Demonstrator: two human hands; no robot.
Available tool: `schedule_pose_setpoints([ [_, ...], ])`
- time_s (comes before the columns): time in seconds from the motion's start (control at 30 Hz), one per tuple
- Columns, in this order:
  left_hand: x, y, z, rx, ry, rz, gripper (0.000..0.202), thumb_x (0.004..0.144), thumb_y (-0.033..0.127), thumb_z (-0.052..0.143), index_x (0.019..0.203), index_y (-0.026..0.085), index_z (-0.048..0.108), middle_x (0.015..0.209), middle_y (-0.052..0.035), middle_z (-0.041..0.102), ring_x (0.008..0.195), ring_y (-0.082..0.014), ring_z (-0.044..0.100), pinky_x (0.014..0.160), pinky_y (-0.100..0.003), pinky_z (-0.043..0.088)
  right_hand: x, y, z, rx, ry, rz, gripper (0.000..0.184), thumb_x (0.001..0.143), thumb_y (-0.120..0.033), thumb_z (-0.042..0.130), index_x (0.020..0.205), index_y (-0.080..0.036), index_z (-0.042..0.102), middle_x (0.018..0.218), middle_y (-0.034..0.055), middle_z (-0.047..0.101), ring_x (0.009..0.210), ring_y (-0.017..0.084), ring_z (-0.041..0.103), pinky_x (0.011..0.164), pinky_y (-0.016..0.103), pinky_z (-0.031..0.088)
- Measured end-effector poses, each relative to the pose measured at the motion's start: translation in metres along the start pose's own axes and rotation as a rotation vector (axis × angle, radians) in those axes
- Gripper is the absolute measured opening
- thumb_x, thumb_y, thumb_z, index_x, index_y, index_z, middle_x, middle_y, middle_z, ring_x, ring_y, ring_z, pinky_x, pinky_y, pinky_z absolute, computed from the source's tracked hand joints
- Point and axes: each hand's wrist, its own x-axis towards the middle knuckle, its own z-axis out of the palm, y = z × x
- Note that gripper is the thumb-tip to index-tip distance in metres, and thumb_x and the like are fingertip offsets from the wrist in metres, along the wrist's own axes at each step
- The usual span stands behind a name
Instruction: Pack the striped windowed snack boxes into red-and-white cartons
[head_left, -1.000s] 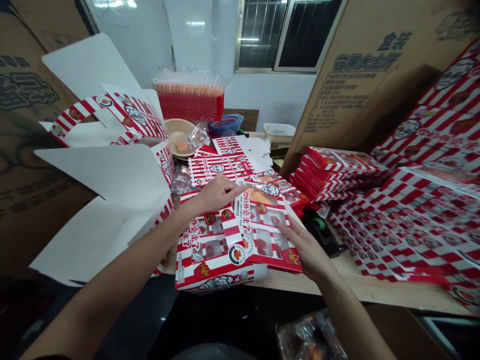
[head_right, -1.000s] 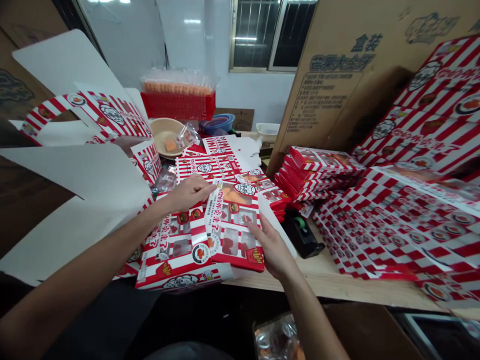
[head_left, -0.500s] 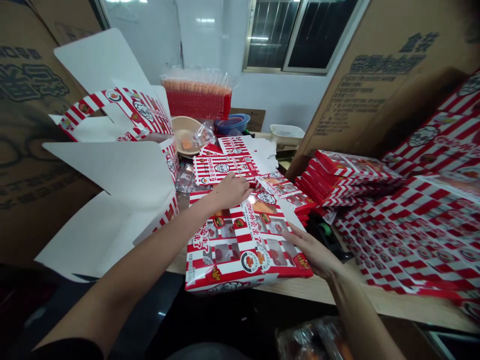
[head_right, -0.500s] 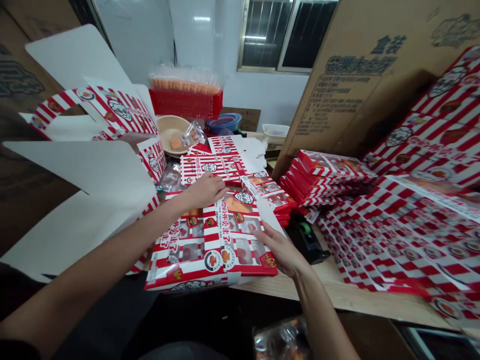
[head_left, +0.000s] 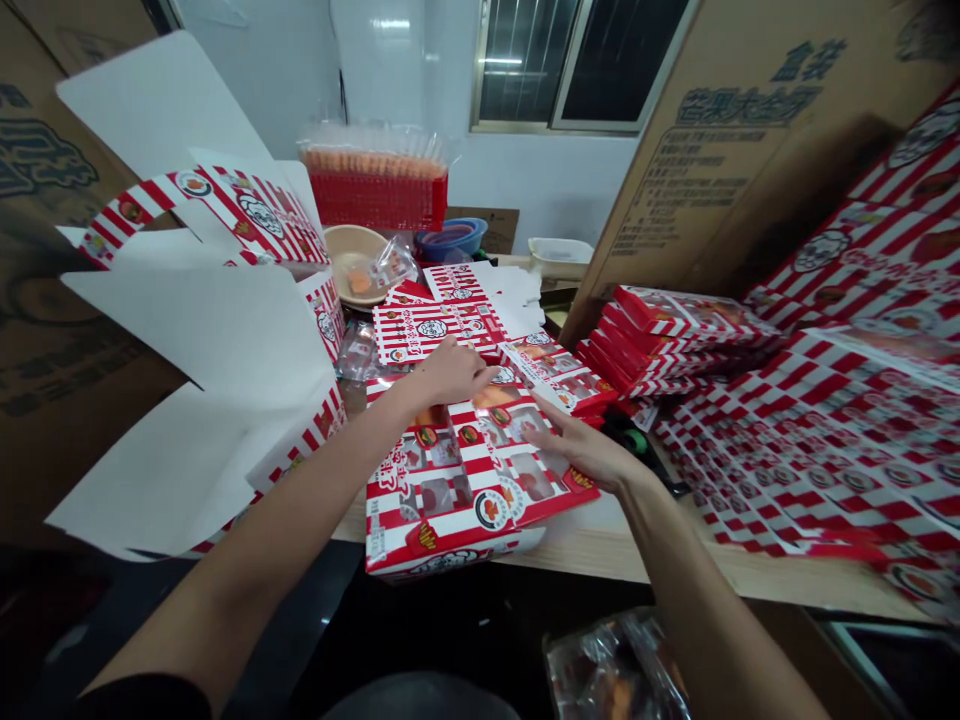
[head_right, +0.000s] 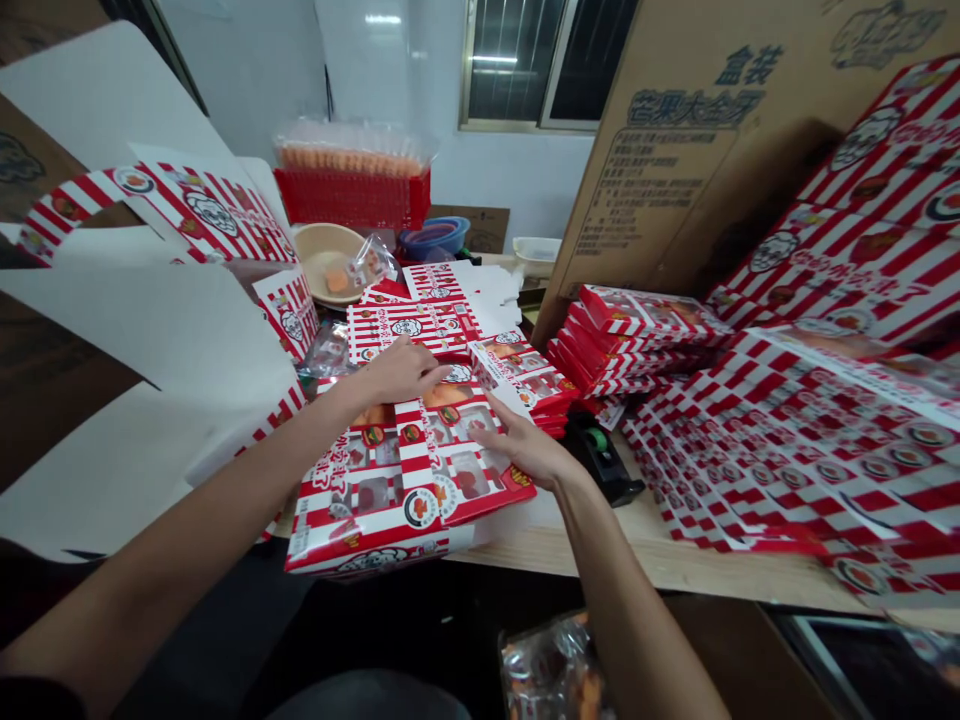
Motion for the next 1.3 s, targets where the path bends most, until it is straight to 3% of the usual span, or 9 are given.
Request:
schedule_pose_setpoints([
  [0.2,-0.003,-0.014,-0.011,-0.17,0.092,-0.141,0.045,0.094,0.033,0.019,0.079,0.015,0.057,0.078,-0.0053,0.063,0.069,-0.0133,0.056,0.067,-0.025,0.043,-0.001,0.006,0.027,0.154,0.032,0.013,0.074,0.073,-0.029,0.068,0.136,-0.034,0.03,0.102,0.0017,0.069,0.074,0.022,0.069,0.065,0.038,0.057],
  [0.37,-0.086,-0.001,-0.037,-0.128,0.214,-0.316,0.03,0.092,0.028,0.029,0.099,0.015,0.055,0.107,-0.0105,0.058,0.101,-0.0195,0.052,0.087,-0.033,0.041,-0.015,0.014,0.04,0.165,0.127,0.056,0.079,0.073,-0.033,0.068,0.139,-0.033,0.025,0.103,0.0037,0.069,0.07,0.022,0.069,0.062,0.037,0.058],
  [0.43,-0.124,0.018,-0.039,-0.001,0.058,-0.447,0.031,0.088,0.027,0.038,0.113,0.015,0.053,0.122,-0.0157,0.049,0.102,-0.0242,0.054,0.083,-0.035,0.045,-0.016,0.013,0.042,0.146,0.139,0.071,0.078,0.073,-0.034,0.068,0.139,-0.033,0.025,0.103,0.0035,0.069,0.068,0.022,0.069,0.061,0.036,0.058],
  [0.53,-0.152,0.048,-0.031,0.178,-0.211,-0.713,0.043,0.085,0.017,0.036,0.127,0.016,0.046,0.119,-0.0223,0.052,0.072,-0.0249,0.064,0.062,-0.037,0.049,-0.013,0.011,0.045,0.129,0.161,0.051,0.075,0.075,-0.033,0.066,0.138,-0.034,0.027,0.109,0.002,0.066,0.074,0.021,0.069,0.064,0.034,0.058],
  [0.67,-0.143,0.065,-0.023,0.24,-0.324,-0.806,0.043,0.079,0.006,0.034,0.117,0.012,0.054,0.094,-0.0233,0.06,0.061,-0.0274,0.064,0.051,-0.036,0.048,-0.013,0.012,0.051,0.11,0.177,0.048,0.074,0.076,-0.035,0.064,0.138,-0.037,0.024,0.12,-0.0003,0.06,0.089,0.022,0.067,0.072,0.036,0.058],
  [0.8,-0.135,0.058,-0.029,0.263,-0.355,-0.739,0.033,0.08,0.007,0.036,0.103,0.012,0.06,0.096,-0.0231,0.058,0.062,-0.0261,0.064,0.052,-0.036,0.049,-0.016,0.014,0.066,0.078,0.217,0.043,0.073,0.077,-0.039,0.062,0.139,-0.036,0.023,0.132,-0.0028,0.049,0.107,0.021,0.059,0.085,0.033,0.053],
  [0.93,-0.14,0.055,-0.032,0.231,-0.359,-0.694,0.033,0.079,0.006,0.034,0.098,0.011,0.06,0.095,-0.022,0.059,0.064,-0.0266,0.064,0.054,-0.038,0.049,-0.013,0.019,0.079,0.114,0.102,0.045,0.077,0.079,-0.045,0.058,0.141,-0.038,0.013,0.135,-0.0037,0.046,0.116,0.021,0.051,0.091,0.036,0.049],
  [1.1,-0.143,0.063,-0.027,0.234,-0.233,-0.781,0.045,0.08,0.007,0.025,0.113,0.009,0.055,0.091,-0.0232,0.058,0.057,-0.0265,0.063,0.052,-0.038,0.047,-0.012,0.026,0.08,0.107,0.055,0.066,0.072,0.079,-0.056,0.052,0.139,-0.043,0.014,0.142,-0.0059,0.036,0.118,0.022,0.049,0.089,0.037,0.05],
  [1.3,-0.148,0.063,-0.019,0.335,-0.186,-0.777,0.052,0.088,0.017,0.019,0.139,0.011,0.027,0.093,-0.0232,0.061,0.056,-0.024,0.064,0.047,-0.031,0.045,-0.015,0.027,0.098,0.152,-0.157,-0.011,0.075,0.082,-0.057,0.046,0.141,-0.037,0.005,0.143,0.0023,0.035,0.119,0.022,0.049,0.094,0.042,0.045],
])
